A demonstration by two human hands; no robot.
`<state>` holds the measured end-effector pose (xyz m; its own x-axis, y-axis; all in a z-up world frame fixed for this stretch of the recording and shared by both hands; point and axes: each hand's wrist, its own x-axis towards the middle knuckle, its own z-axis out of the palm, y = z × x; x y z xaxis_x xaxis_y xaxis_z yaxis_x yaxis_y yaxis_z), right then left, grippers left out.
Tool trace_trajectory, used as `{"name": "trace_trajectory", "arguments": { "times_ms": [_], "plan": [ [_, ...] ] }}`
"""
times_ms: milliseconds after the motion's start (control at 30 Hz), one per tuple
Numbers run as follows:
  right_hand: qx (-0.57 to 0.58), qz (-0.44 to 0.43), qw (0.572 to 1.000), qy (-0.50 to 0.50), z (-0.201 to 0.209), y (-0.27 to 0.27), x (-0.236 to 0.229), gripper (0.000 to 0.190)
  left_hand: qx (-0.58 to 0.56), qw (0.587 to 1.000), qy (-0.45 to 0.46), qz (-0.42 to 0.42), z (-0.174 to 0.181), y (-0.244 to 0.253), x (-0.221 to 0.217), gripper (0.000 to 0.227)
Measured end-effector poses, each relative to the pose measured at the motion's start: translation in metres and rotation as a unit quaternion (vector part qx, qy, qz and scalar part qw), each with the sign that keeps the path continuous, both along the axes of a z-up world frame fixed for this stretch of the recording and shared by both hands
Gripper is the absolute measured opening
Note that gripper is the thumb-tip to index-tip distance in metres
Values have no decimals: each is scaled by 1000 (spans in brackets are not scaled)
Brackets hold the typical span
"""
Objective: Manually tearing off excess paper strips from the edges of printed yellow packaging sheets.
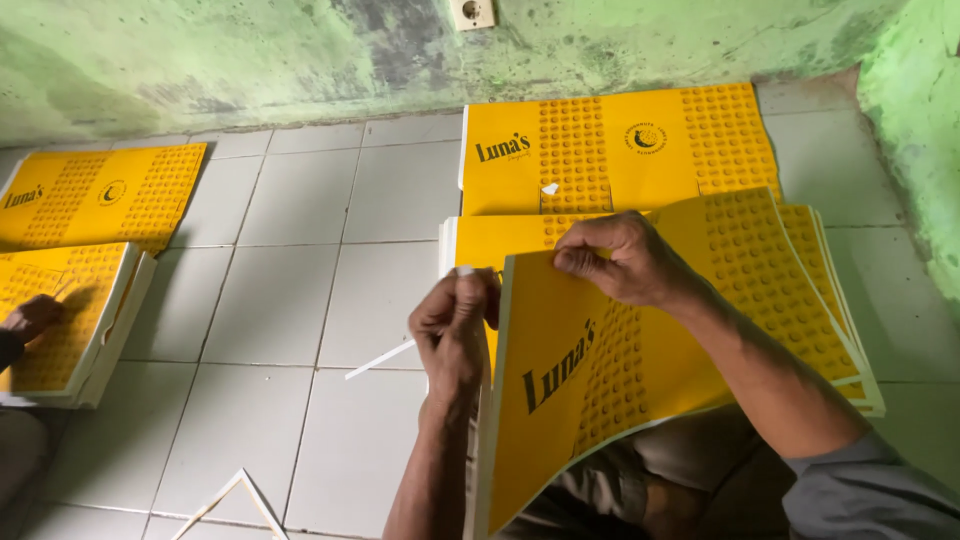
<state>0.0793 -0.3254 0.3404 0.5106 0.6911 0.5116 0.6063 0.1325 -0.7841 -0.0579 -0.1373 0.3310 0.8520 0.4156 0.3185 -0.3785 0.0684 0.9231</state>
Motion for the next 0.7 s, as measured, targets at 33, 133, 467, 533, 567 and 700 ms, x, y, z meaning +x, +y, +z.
{"name": "trace_trajectory", "arguments": {
  "times_ms": [33,133,467,533,567,700],
  "plan": [
    [12,-6,1000,9,-6,-1,2,17,-3,1000,-6,29,1,2,-4,38],
    [19,-18,999,20,-12,-1,6,20,-14,999,7,41,-5,15,-11,36],
    [-75,-92,993,-15,-30,3,18,30,47,979,115,-160,-38,21,-96,40],
    [-80,-92,992,-16,-31,7,18,28,45,988,112,-94,-43,14,-101,34],
    [-84,-93,992,-18,-32,10,17,26,43,993,107,-30,-45,10,-104,29],
    [-97,-95,991,8,-30,20,19,30,-14,990,133,55,-74,7,-106,23]
  ]
}}
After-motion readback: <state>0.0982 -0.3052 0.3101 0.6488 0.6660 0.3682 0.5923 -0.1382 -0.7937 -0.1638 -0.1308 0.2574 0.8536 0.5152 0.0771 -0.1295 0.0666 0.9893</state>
